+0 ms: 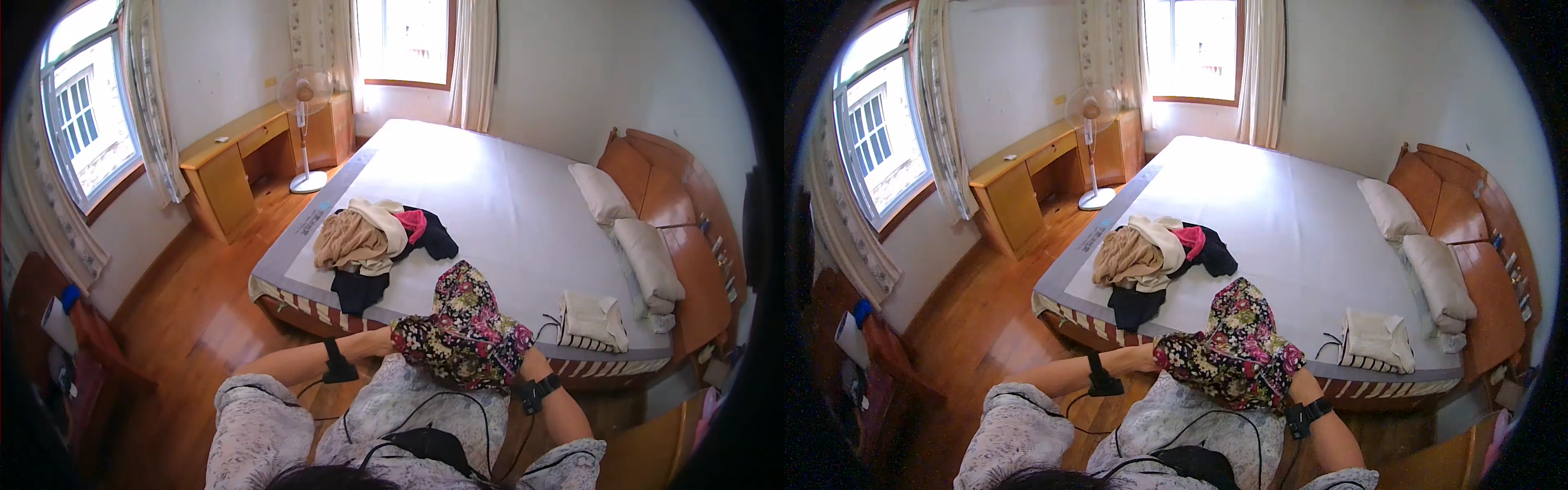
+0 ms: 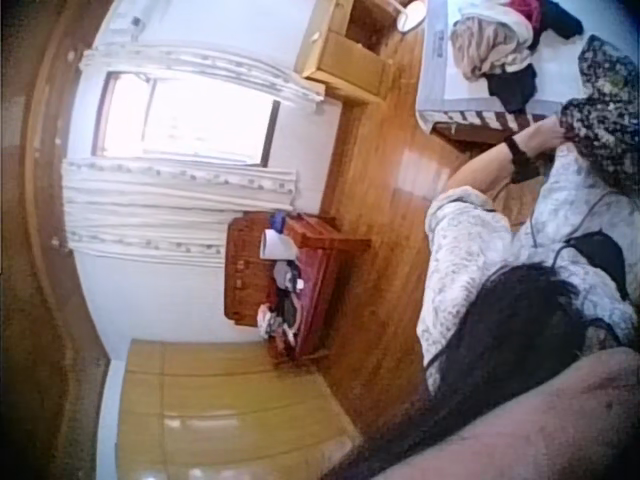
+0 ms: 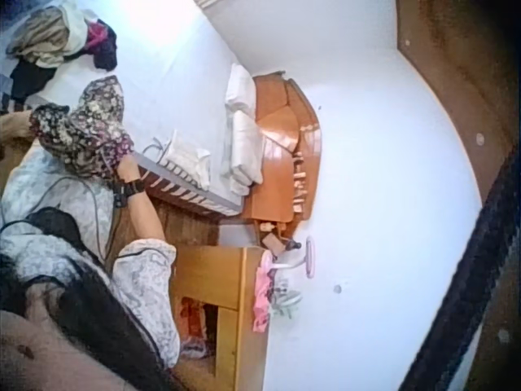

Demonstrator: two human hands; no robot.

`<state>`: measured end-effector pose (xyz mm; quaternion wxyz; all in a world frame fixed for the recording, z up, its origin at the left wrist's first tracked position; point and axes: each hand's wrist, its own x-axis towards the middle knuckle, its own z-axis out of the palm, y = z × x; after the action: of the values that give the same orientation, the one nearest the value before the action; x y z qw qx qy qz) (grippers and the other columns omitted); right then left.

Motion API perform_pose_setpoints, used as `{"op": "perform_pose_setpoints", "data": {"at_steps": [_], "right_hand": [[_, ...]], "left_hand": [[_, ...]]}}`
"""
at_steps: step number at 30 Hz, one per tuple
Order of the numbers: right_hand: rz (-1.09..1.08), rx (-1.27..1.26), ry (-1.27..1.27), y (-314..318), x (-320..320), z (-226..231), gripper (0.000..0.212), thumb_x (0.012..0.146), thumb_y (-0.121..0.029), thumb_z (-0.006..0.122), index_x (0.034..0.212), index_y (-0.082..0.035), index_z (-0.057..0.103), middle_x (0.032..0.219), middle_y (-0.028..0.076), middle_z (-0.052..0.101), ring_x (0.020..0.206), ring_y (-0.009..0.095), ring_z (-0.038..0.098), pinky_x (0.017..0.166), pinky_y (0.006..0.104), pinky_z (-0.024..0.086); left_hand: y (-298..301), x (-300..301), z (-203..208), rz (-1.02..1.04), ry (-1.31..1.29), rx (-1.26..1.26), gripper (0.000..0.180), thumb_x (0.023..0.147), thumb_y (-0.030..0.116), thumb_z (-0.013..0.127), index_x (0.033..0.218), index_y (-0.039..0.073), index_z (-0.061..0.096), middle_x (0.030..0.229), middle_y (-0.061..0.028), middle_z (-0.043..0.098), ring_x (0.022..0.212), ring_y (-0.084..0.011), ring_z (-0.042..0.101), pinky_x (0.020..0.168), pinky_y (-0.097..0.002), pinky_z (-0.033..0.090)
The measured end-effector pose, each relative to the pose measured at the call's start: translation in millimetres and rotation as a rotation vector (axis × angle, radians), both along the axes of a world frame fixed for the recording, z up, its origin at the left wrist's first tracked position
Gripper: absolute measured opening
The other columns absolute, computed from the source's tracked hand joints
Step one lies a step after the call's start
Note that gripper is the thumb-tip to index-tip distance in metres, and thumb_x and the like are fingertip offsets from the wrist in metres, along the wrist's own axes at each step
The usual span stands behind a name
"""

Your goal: The person is folding various items of clothing on a bed.

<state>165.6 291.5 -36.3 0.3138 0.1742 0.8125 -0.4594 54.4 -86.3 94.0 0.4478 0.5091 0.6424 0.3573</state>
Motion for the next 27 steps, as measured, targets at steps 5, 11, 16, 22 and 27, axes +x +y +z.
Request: {"op": "perform_pose_setpoints", "data": {"at_steps": [5,11,16,22,27], "right_hand": [[0.056,0.027,0.000,-3,-12,-2,0.037,0.092,-0.025,0.050,0.086,0.008,0.064,0.087,0.011,0.068,0.075,0.019,0.064,0.069,0.0335,0.054],[0.092,0.044,0.038,-7,-23,-2,0.037,0.092,-0.025,0.050,0.085,0.008,0.065,0.086,0.011,0.068,0.075,0.020,0.064,0.068,0.0343,0.053],[0.059,0.031,0.041,-7,-21,6,0.038,0.092,-0.026,0.050,0.085,0.008,0.065,0.086,0.010,0.068,0.075,0.020,0.064,0.068,0.0349,0.053],[-0.067,0.012,-0.021,-3,33,21,0.038,0.091,-0.026,0.050,0.084,0.009,0.065,0.086,0.010,0.068,0.075,0.021,0.064,0.068,0.0356,0.053],[0.296,0.378,0.283,-40,43,128,0.028,0.083,-0.024,0.063,0.097,0.000,0.065,0.083,0.010,0.067,0.071,0.018,0.061,0.066,0.0326,0.049]], "left_hand": [[-2,-1,0,0.014,-0.040,0.010,0.044,0.077,0.013,0.071,0.117,0.001,0.055,0.112,-0.0046,0.061,0.100,-0.0154,0.054,0.091,-0.0300,0.042],[-6,-18,17,0.166,-0.341,0.196,0.044,0.075,0.015,0.075,0.114,0.003,0.058,0.106,-0.0025,0.063,0.094,-0.0121,0.056,0.082,-0.0286,0.046],[13,-30,27,0.598,-0.588,0.338,0.026,0.093,0.022,0.053,0.109,0.001,0.057,0.104,-0.0060,0.063,0.087,-0.0141,0.061,0.077,-0.0313,0.050],[22,-32,45,0.745,-0.686,0.292,0.023,0.092,0.025,0.055,0.093,0.003,0.060,0.089,-0.0053,0.065,0.079,-0.0143,0.062,0.073,-0.0316,0.049],[35,-23,76,0.697,-0.673,0.225,0.025,0.092,0.028,0.056,0.085,0.004,0.060,0.081,-0.0024,0.064,0.069,-0.0124,0.061,0.066,-0.0273,0.050]]}}
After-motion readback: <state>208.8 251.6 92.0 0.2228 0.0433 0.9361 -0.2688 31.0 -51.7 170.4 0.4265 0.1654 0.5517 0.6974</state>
